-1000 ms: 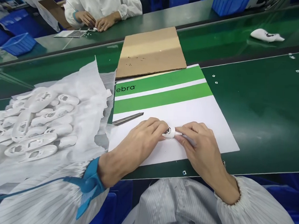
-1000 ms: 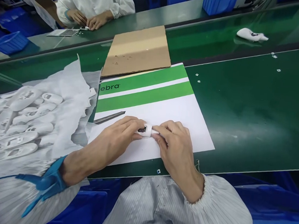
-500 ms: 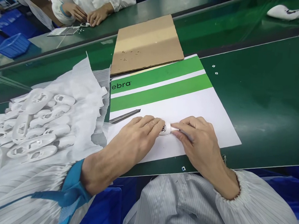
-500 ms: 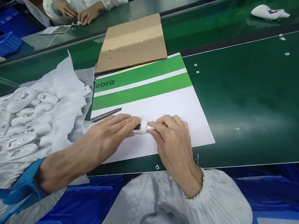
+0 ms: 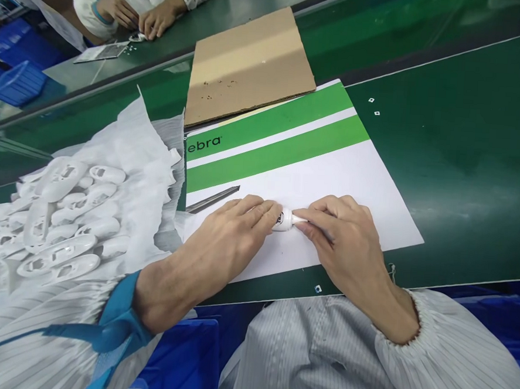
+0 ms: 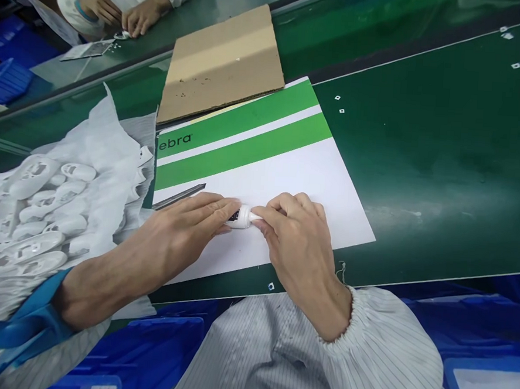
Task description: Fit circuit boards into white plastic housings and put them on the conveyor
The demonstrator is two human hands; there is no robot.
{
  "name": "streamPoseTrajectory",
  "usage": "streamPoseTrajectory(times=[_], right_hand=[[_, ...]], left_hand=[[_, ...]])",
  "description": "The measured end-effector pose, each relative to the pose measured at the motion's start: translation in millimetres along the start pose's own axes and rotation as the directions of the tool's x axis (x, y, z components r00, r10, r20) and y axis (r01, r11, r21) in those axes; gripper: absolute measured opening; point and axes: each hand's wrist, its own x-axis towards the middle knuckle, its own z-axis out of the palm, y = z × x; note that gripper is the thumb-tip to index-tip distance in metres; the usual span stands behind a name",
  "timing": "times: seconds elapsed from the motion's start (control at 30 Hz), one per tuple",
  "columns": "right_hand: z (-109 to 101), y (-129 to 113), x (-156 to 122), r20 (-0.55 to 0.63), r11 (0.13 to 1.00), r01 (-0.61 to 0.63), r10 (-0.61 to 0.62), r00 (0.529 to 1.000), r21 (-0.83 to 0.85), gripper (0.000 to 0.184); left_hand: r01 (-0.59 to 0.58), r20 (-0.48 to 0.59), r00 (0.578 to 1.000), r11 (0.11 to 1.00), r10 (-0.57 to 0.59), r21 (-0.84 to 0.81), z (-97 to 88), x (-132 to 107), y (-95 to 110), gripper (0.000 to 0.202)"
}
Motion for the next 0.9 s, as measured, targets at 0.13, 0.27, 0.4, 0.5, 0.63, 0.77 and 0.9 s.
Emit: streamPoseTrajectory(times=[0.13,0.27,0.4,0.5,0.63,0.77,0.9], right_hand=[[-4,0,-1,0.010,1.000,-0.003,0.003,1.000,-0.005,0.019],[-4,-9,5,0.053,1.000,-0.025,0.025,0.998,-0.002,0.022],[9,-25,13,0.011,0.996,-0.019,0.020,1.000,-0.088,0.025],[17,-29,12,-0.038,0.989,0.012,-0.018,0.999,-0.147,0.027],[21,-29,5,-0.050,0.980,0.030,-0.041,0.998,-0.197,0.025],[23,-30,3,-0.053,0.988,0.023,-0.032,0.998,-0.156,0.023],[22,-28,5,-0.047,0.992,0.007,-0.013,0.999,-0.127,0.024]], left_hand=[[0.056,0.083,0.995,0.997,-0.051,-0.049,-5.3,11,3,0.015],[0.103,0.164,0.980,0.994,-0.109,0.042,-7.4,18,10,0.021],[0.235,0.162,0.960,0.971,-0.227,-0.037,-8.1,14,6,0.018],[0.352,0.075,0.936,0.909,-0.344,-0.223,-8.5,9,1,0.047],[0.276,0.028,0.954,0.836,-0.299,-0.474,-0.2,6,5,0.038],[0.297,-0.084,0.918,0.816,-0.386,-0.496,16.4,7,14,0.029],[0.234,-0.171,0.911,0.812,-0.374,-0.534,26.1,2,16,0.035]])
